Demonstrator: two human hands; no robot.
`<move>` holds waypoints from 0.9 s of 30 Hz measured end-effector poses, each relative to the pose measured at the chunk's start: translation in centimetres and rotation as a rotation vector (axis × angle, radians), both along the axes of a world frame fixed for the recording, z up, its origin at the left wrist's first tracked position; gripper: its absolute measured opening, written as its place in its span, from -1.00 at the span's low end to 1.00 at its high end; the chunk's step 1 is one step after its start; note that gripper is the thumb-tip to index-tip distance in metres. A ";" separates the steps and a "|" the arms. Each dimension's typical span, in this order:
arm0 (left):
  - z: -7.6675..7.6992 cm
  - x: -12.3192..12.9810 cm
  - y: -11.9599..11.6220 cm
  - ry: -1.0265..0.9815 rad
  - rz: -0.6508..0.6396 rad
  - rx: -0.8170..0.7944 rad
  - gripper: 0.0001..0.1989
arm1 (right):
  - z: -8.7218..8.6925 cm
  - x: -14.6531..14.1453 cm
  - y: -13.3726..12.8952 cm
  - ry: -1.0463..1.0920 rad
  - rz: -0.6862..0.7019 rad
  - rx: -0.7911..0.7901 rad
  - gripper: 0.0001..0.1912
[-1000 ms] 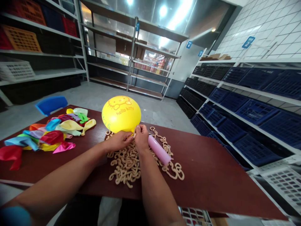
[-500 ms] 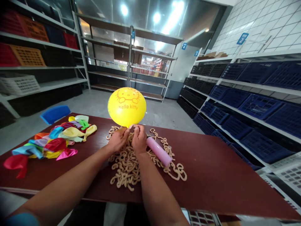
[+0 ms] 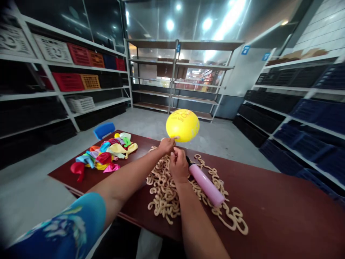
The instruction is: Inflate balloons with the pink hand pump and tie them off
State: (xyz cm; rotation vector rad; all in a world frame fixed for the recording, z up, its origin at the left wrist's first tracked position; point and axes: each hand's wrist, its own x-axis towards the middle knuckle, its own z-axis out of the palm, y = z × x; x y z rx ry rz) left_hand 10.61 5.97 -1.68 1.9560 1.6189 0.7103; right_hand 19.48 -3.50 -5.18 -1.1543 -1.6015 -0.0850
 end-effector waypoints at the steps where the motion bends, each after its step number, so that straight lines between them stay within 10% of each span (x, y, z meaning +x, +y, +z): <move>1: -0.2 0.2 0.5 -0.005 0.018 -0.018 -0.44 | 0.0 0.0 0.0 -0.014 0.004 0.000 -0.74; 8: -2.1 -1.6 0.9 0.028 0.141 0.063 -0.48 | -0.1 0.1 -0.1 -0.063 -0.008 0.007 -0.75; 20: -1.3 -16.2 -4.1 0.571 0.340 0.214 -0.61 | -0.5 0.0 0.1 -0.086 0.006 -0.050 -0.77; 27: -2.4 -19.4 -5.5 0.722 0.410 0.105 -0.46 | -0.6 0.1 0.1 -0.097 0.025 -0.052 -0.77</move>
